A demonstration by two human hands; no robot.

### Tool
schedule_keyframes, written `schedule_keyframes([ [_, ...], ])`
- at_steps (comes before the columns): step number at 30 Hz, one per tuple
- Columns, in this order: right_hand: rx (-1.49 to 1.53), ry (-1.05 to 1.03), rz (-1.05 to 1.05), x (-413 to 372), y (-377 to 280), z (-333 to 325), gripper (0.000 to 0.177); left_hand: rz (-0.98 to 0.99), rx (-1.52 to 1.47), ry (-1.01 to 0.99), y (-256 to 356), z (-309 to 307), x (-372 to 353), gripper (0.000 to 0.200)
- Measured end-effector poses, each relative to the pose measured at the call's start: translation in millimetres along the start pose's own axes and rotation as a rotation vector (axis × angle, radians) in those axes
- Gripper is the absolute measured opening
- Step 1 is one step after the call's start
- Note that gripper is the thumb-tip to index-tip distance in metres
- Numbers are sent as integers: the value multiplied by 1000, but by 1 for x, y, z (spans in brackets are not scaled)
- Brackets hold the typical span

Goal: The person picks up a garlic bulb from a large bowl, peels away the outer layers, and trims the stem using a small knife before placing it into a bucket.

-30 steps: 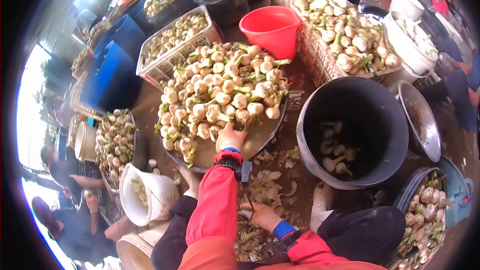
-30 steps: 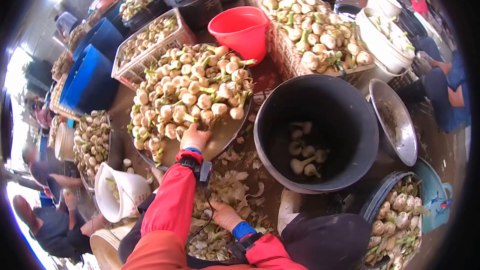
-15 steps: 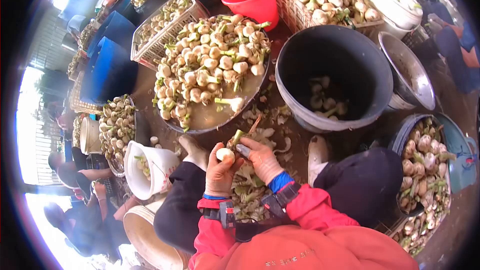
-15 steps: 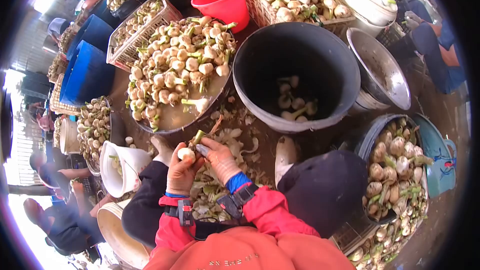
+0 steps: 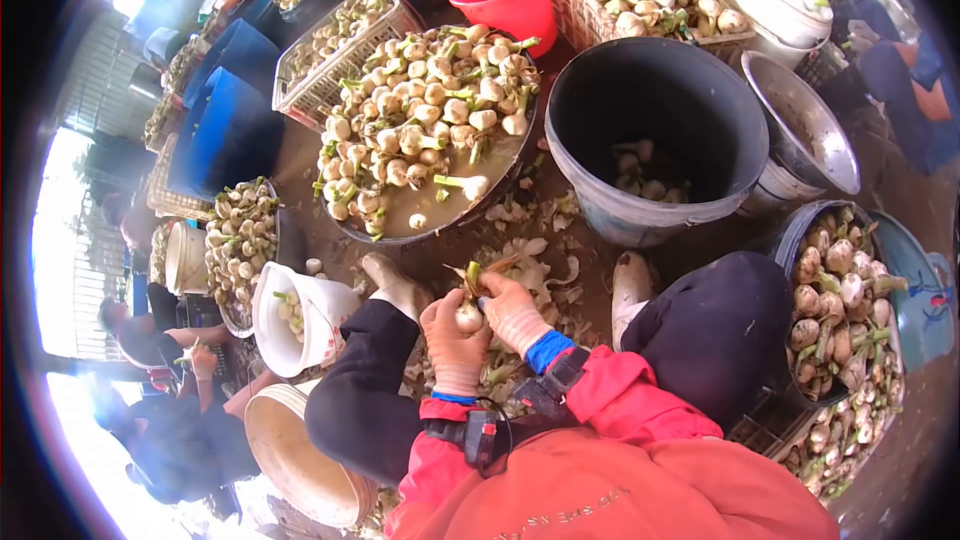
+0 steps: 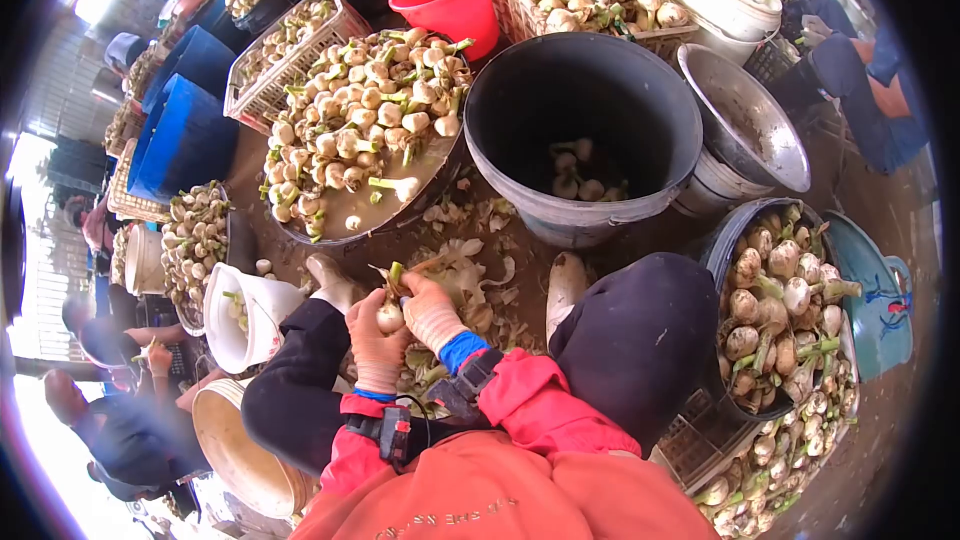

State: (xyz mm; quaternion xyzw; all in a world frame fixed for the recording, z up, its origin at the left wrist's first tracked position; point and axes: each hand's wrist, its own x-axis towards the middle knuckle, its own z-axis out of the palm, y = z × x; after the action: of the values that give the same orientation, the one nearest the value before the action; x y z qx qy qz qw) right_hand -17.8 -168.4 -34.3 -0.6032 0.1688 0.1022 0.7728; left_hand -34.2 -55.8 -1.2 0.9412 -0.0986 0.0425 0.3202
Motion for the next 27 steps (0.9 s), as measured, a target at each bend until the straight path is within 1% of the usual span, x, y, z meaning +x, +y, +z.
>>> schedule_keyframes([
  [1, 45, -31, -85, -1, -3, -1, 38, -71, -115, -14, 0, -4, 1, 54],
  [2, 91, -65, -171, -2, -7, -2, 37, -71, -114, -7, -3, -8, 1, 54],
  [4, 32, -111, -202, -10, -20, -8, 39, -623, -1699, -189, -9, -16, -1, 46],
  [6, 233, -212, -246, -19, -35, -10, 38, -633, -1752, -173, -12, -20, -4, 42],
  [7, 308, -227, -212, -15, -27, -8, 36, -646, -1806, -171, -13, -21, -4, 39],
  [8, 309, -228, -214, -13, -21, -7, 36, -658, -1862, -174, -13, -20, -4, 37],
  [9, 398, -233, -201, -12, -14, -7, 35, -652, -1789, -147, -15, -17, -4, 45],
  [10, 486, -236, -187, -12, -13, -7, 34, -652, -1790, -150, -15, -17, -5, 45],
  [11, 486, -232, -190, -10, -13, -8, 34, -606, -1587, -189, -15, -16, -5, 52],
  [12, 414, -204, -53, -8, -13, -7, 32, -558, -1384, -225, -15, -16, -4, 60],
  [13, 341, -175, 85, -6, -13, -7, 30, -573, -1126, -165, -3, -14, -4, 72],
  [14, 342, -173, 86, -6, -12, -8, 30, -345, -725, -166, -19, -5, -6, 76],
  [16, 376, -84, 119, -6, -13, -7, 28, -136, -508, -13, -11, -2, -7, 72],
  [17, 444, -79, 100, -7, -17, -8, 30, -133, -507, -13, -6, -6, -4, 72],
  [18, 445, -79, 103, -8, -20, -9, 30, -342, -957, -37, -2, -10, -2, 61],
  [19, 557, -133, 45, -9, -21, -11, 32, -555, -1404, -58, -1, -13, -1, 52],
  [20, 670, -189, -13, -9, -21, -11, 35, -658, -1616, -158, -9, -14, 2, 44],
  [22, 714, -209, -11, -1, -9, -11, 39, -826, -1664, -319, -19, -17, 14, 41],
  [23, 714, -196, 13, 3, -3, -13, 44, -827, -1663, -319, -22, -14, 15, 41],
  [24, 713, -180, 38, 6, 3, -14, 49, -876, -1409, -149, -25, -10, 15, 44],
  [25, 753, -146, 58, 8, 3, -13, 50, -908, -1149, 10, -24, -6, 14, 47],
  [26, 754, -143, 59, 9, 3, -12, 50, -910, -1148, 7, -21, -2, 12, 47],
  [27, 767, -75, 69, 9, 4, -10, 41, -717, -1068, 45, -17, 3, 7, 57],
])
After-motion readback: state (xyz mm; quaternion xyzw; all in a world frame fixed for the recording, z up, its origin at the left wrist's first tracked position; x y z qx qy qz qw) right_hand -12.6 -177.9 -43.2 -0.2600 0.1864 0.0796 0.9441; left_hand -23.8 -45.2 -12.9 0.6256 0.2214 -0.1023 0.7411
